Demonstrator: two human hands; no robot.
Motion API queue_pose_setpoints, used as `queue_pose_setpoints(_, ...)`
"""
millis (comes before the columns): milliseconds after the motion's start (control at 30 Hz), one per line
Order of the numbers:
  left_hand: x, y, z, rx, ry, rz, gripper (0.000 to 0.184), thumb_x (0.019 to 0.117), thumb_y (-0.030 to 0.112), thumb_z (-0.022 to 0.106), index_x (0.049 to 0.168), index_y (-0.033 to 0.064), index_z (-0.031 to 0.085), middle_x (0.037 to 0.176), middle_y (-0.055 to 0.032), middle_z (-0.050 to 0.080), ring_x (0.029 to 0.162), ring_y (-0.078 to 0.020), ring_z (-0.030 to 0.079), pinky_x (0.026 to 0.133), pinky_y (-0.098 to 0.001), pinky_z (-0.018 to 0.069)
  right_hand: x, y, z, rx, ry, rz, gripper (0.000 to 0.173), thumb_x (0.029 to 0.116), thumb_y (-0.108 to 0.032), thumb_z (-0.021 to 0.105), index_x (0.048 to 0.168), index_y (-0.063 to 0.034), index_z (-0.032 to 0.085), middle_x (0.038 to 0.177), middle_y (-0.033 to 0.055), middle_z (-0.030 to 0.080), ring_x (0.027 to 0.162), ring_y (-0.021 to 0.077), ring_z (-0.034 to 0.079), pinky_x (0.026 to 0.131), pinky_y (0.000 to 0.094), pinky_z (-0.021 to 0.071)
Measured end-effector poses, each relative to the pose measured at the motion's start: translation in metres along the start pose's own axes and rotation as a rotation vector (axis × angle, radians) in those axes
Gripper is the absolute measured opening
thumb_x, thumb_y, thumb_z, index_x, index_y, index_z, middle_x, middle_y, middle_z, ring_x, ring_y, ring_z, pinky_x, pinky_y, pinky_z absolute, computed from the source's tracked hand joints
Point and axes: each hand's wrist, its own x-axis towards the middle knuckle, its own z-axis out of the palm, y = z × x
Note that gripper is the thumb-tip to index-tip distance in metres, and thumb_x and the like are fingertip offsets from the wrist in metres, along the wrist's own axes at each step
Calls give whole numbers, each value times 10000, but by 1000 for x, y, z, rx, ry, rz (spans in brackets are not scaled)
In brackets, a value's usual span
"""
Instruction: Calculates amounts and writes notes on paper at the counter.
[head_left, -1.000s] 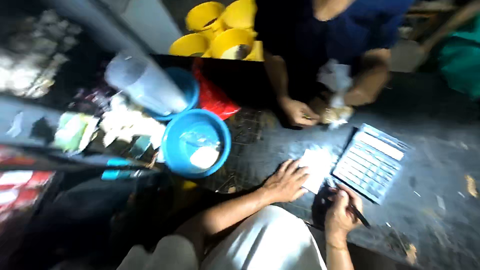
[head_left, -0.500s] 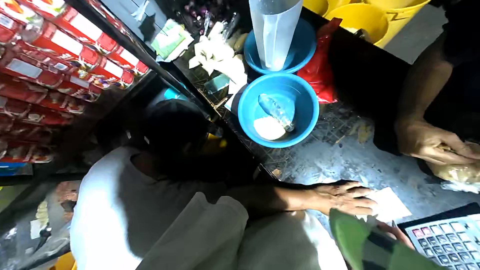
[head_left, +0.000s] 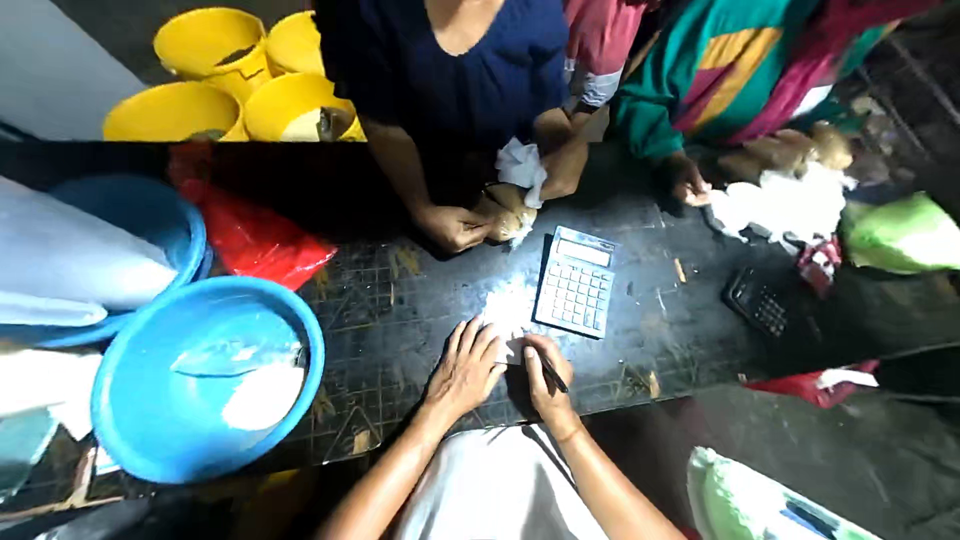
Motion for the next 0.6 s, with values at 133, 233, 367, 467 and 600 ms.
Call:
queue_pose_setpoints(133, 1, 1, 3, 30, 6, 8, 486, 1036, 459, 486, 1414, 172, 592, 1544, -71, 506, 1505, -351, 342, 1227, -599, 242, -2, 2, -2, 94, 31, 9, 304, 1044, -177, 521, 1172, 30, 703, 1107, 117, 738, 1044, 167, 705, 953, 351, 592)
queue_pose_setpoints(233, 0, 2, 5, 37, 11, 6, 488, 1044, 451, 479, 1410, 154, 603, 1535, -89, 517, 1493, -366, 363, 1213, -611, 261, -2, -1, -3, 237, 137, 94, 254, 1036, -117, 524, 1115, 62, 686, 991, 101, 736, 873, 137, 718, 800, 309, 626)
queue_pose_setpoints(367, 1, 1, 7, 59, 9, 13, 486, 1047, 459, 466, 1389, 151, 624, 1501, -89, 548, 1485, -367, 370, 1208, -603, 272, 5, -9, 3, 369, 235, 283, 129, 1000, -58, 550, 1095, 23, 582, 871, 74, 726, 614, 112, 663, 572, 264, 588)
queue_pose_setpoints(467, 0, 2, 7, 53, -9, 12, 475, 1049, 450, 474, 1368, 138, 635, 1512, -96, 531, 1507, -353, 331, 1226, -594, 238, 7, -10, 8, 409, 273, 363, 61, 971, -56, 602, 1024, -28, 616, 761, 53, 709, 546, 118, 643, 525, 269, 575)
queue_pose_setpoints(600, 1, 1, 8, 63, -2, 23, 461, 1041, 439, 493, 1368, 144, 630, 1524, -99, 514, 1514, -346, 313, 1235, -581, 220, 11, -7, 11, 324, 229, 382, 137, 980, -103, 627, 1099, -45, 590, 853, 65, 722, 566, 138, 652, 526, 293, 585)
